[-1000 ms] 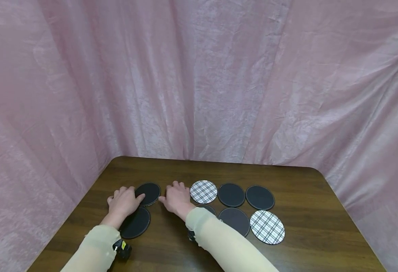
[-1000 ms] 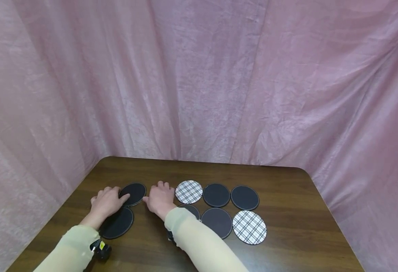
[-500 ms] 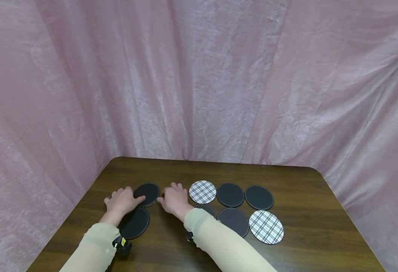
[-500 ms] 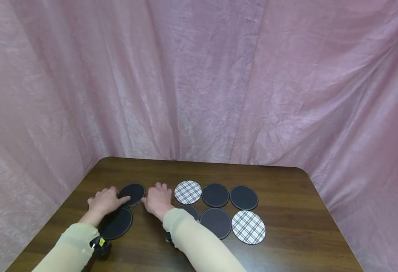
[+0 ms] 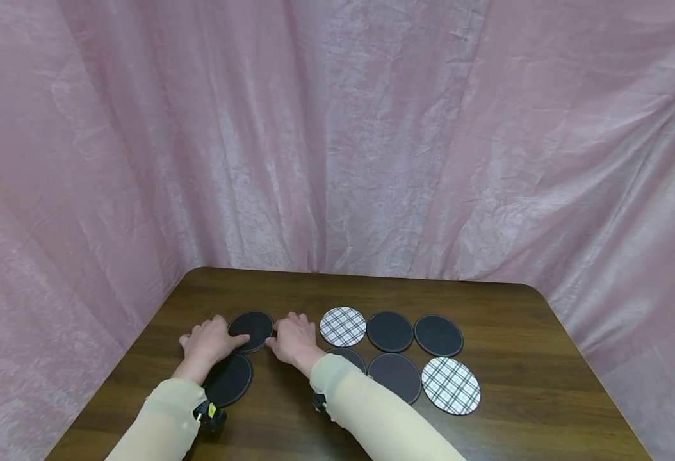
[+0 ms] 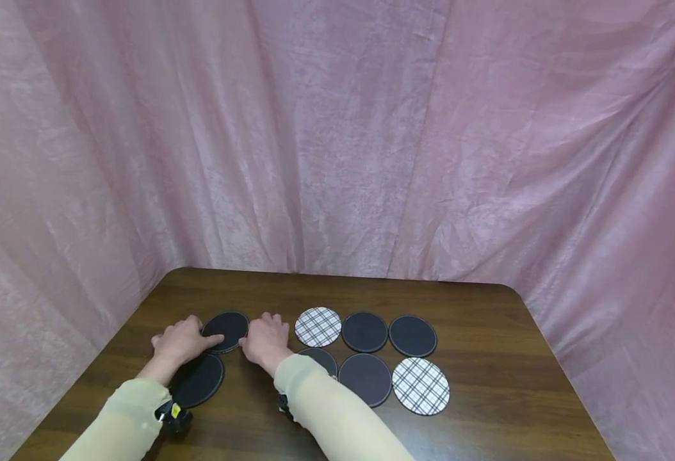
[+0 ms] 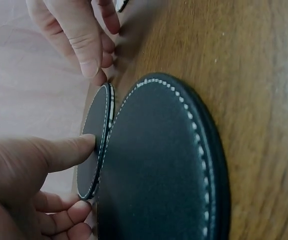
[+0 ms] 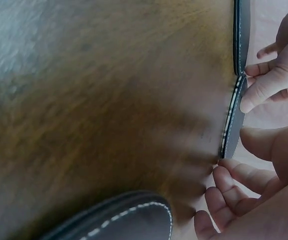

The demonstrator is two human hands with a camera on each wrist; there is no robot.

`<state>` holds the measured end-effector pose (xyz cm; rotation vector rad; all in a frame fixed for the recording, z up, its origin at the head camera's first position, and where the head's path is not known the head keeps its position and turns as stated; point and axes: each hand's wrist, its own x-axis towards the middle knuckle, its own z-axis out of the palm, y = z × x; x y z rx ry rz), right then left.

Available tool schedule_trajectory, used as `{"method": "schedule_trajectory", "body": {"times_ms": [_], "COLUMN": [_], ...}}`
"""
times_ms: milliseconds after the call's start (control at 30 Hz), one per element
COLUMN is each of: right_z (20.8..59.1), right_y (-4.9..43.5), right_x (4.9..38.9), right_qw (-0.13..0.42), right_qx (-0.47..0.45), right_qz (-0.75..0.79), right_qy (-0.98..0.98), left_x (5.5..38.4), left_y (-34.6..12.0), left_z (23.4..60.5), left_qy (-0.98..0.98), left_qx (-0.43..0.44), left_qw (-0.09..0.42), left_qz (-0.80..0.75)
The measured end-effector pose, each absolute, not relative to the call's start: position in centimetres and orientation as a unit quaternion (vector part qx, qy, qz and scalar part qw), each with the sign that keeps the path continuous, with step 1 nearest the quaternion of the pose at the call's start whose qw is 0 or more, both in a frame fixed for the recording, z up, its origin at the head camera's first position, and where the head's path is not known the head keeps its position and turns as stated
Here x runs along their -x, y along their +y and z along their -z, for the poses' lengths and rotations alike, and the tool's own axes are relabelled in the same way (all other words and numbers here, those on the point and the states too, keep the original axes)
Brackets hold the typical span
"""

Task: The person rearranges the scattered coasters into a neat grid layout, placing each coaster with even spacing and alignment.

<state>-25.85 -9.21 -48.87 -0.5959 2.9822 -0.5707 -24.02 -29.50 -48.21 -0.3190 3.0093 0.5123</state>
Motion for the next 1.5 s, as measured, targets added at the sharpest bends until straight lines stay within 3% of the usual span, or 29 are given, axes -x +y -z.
{"method": "schedule_trajectory", "body": {"times_ms": [500,967,1500], "right_z": [49.2,47.8,47.3], "right_y": [-8.1,-5.7,-1.3], "right_x": [26.6,26.8,26.8], "right_qw": [0.045,-0.050,0.002], "right_qx": [0.149,0.116,0.132], "right_qz": [0.239,0.331,0.345], "right_qy": [0.958,0.935,0.929], "left_x": [23.3,23.9,22.8], "left_y": [-27.7,-25.6,-23.5], "left_z": [48.3,46.9,46.7], "left_qy": [0.979,0.971,0.970], "left_qx": [0.081,0.072,0.033], "left_qw": [-0.038,-0.038,-0.026], "left_qz": [-0.184,-0.227,-0.241]}}
